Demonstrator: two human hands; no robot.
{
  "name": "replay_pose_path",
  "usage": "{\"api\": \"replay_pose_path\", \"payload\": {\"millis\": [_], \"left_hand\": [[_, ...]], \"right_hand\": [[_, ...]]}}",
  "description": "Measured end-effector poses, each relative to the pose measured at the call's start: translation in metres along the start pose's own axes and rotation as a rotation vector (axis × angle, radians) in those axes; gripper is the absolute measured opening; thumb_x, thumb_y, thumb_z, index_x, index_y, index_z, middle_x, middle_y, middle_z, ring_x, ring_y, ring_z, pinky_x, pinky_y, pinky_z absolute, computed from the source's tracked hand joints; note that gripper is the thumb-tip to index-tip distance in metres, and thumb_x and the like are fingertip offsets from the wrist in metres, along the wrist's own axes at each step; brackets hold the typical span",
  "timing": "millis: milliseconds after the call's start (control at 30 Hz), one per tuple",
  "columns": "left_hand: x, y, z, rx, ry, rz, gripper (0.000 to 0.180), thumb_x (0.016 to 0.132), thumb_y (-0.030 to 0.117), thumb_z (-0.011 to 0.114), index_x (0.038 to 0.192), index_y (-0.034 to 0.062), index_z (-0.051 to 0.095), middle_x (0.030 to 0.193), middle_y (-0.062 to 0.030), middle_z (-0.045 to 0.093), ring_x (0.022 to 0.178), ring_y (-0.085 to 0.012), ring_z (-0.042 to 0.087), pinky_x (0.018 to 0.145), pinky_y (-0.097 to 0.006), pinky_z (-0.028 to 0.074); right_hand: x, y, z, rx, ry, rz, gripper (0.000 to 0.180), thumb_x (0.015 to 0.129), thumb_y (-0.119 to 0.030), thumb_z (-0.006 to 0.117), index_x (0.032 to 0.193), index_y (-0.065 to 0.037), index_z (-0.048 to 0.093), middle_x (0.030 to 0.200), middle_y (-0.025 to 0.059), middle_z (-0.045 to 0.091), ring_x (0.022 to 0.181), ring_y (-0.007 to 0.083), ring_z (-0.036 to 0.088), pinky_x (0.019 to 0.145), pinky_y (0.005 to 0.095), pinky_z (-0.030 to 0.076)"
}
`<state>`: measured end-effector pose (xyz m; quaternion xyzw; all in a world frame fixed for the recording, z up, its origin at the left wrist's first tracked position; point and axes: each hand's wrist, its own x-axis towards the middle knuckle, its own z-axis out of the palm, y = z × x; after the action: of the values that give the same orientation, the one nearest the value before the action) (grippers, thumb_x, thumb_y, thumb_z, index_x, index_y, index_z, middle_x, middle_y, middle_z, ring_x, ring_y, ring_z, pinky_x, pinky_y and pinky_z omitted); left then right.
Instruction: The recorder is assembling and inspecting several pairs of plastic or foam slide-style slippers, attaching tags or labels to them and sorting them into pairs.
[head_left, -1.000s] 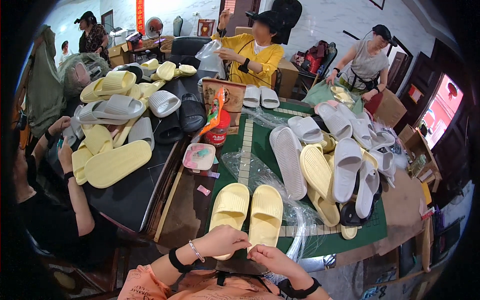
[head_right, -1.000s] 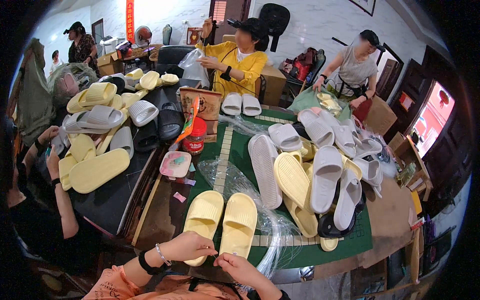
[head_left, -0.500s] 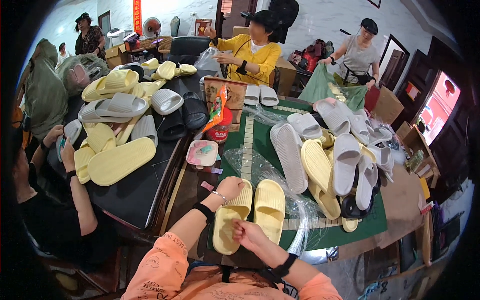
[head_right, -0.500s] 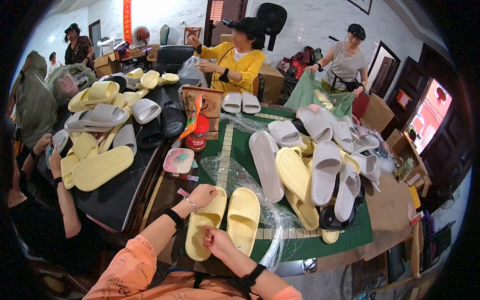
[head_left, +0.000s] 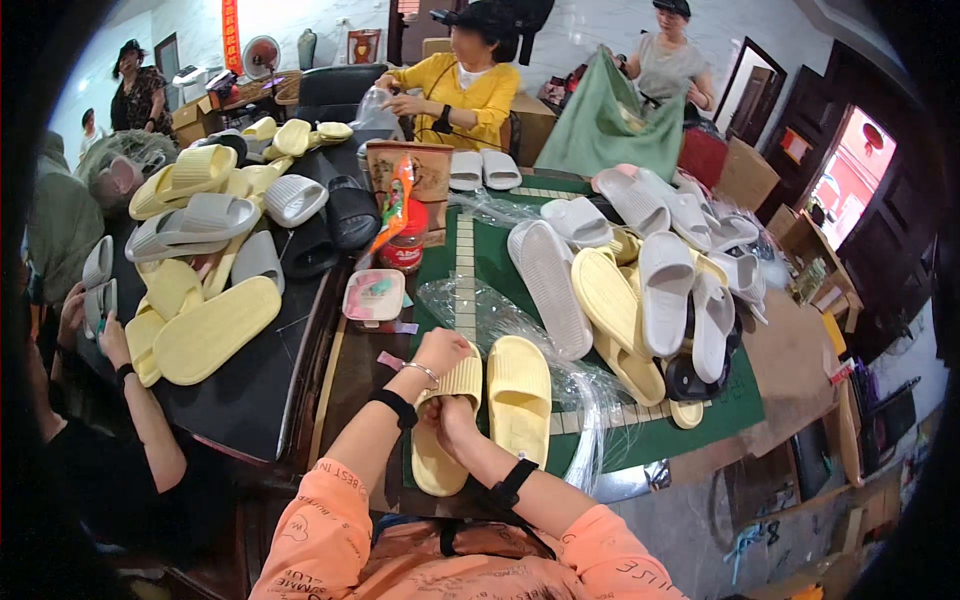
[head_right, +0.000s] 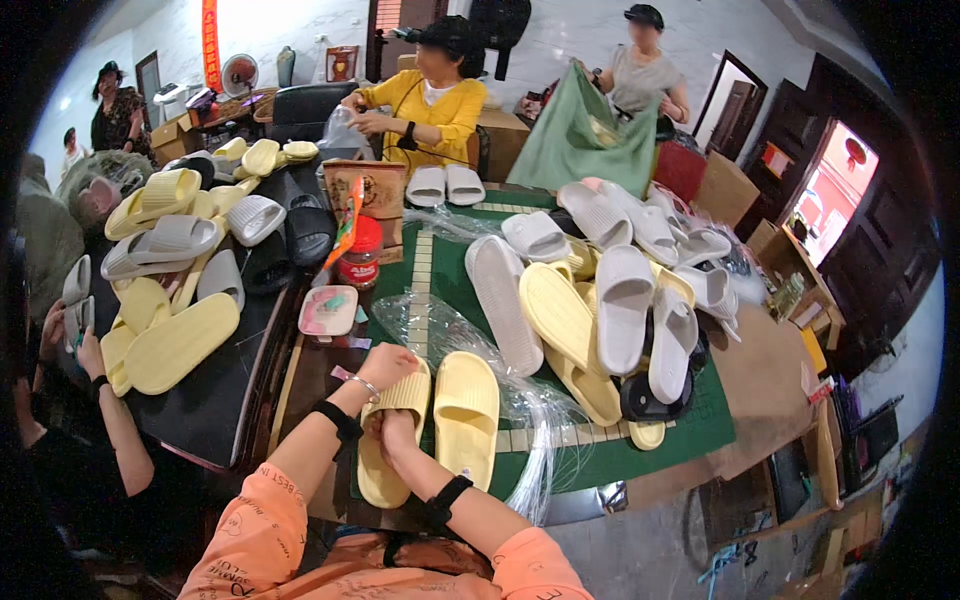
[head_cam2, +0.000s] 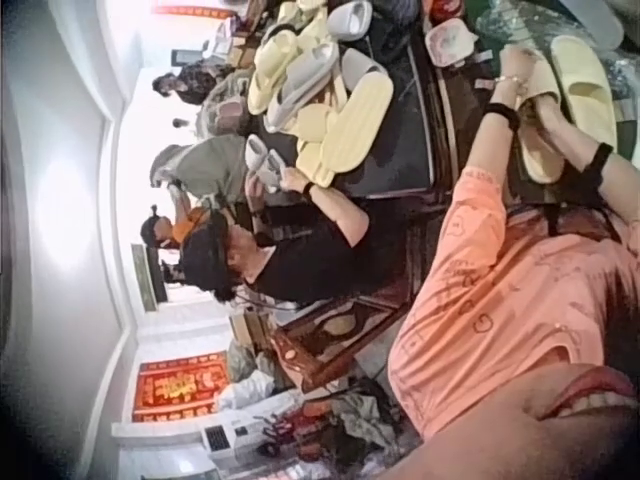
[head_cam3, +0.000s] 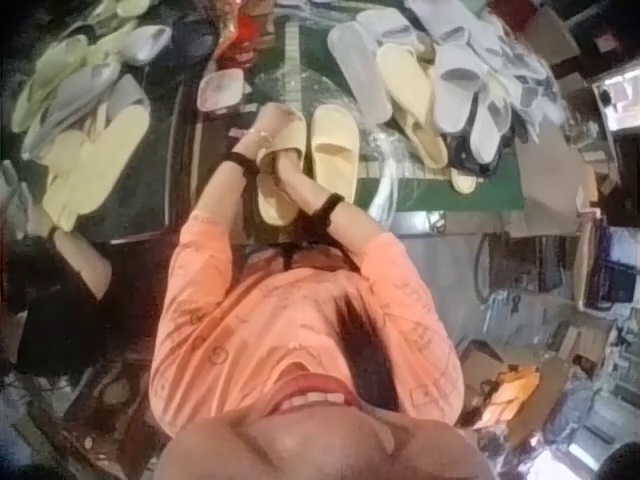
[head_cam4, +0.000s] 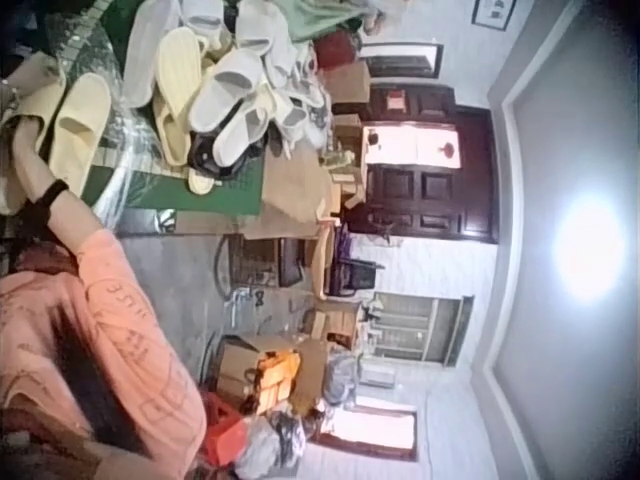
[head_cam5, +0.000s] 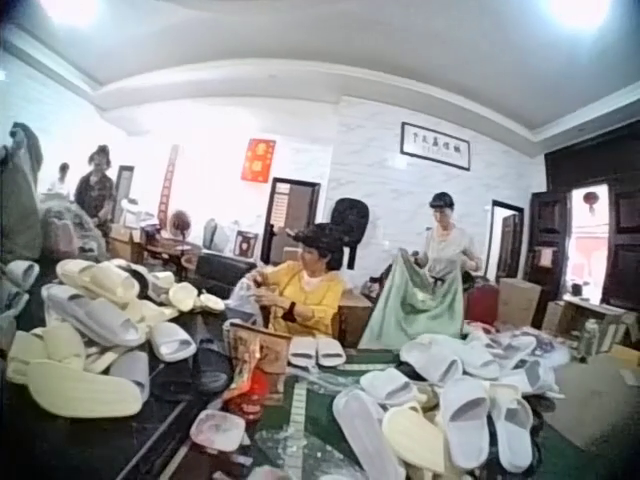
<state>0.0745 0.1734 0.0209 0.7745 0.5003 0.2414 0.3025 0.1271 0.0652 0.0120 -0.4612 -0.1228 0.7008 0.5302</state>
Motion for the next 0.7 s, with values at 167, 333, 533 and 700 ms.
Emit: {"api": "replay_pose_path", "payload": {"millis": [167,333,533,700], "left_hand": [[-0.003,0.004,-0.006,-0.443,0.043,-0.138,0.020,0.069,0.010,0.064,0.082,-0.0045,0.062,0.070,-0.0120,0.064,0.069,-0.0123,0.062,0.060,-0.023,0.048],[0.018,-0.009,-0.006,-0.752,0.039,-0.167,0.021,0.073,-0.004,0.054,0.093,-0.0050,0.058,0.080,-0.0085,0.063,0.071,-0.0123,0.060,0.062,-0.023,0.049],[0.028,0.031,-0.014,-0.711,-0.130,-0.189,0.026,0.075,-0.007,0.040,0.093,-0.0031,0.058,0.082,-0.0075,0.062,0.069,-0.0114,0.057,0.060,-0.023,0.047],[0.029,0.040,0.018,-0.358,-0.141,0.067,0.026,0.074,-0.006,0.038,0.085,-0.0022,0.061,0.078,-0.0089,0.062,0.073,-0.0134,0.059,0.065,-0.023,0.045]], "right_hand": [[-0.054,-0.025,-0.031,-0.140,-0.154,0.097,0.013,0.090,-0.014,0.036,0.096,-0.003,0.040,0.070,0.0030,0.038,0.052,0.0117,0.036,0.046,0.0233,0.032],[-0.124,-0.085,-0.078,-0.872,-0.376,-0.121,0.016,0.088,-0.016,0.042,0.097,-0.003,0.048,0.065,0.0020,0.037,0.053,0.0099,0.035,0.047,0.0236,0.031],[-0.149,-0.123,-0.083,-1.843,-0.082,-1.172,0.008,0.071,-0.009,0.058,0.080,-0.009,0.060,0.063,0.0059,0.048,0.061,0.0224,0.049,0.058,0.0321,0.039],[-0.123,-0.079,-0.086,-1.795,-0.196,-1.051,0.012,0.067,-0.005,0.058,0.078,-0.004,0.059,0.063,0.0081,0.048,0.064,0.0236,0.051,0.058,0.0342,0.041]]}}
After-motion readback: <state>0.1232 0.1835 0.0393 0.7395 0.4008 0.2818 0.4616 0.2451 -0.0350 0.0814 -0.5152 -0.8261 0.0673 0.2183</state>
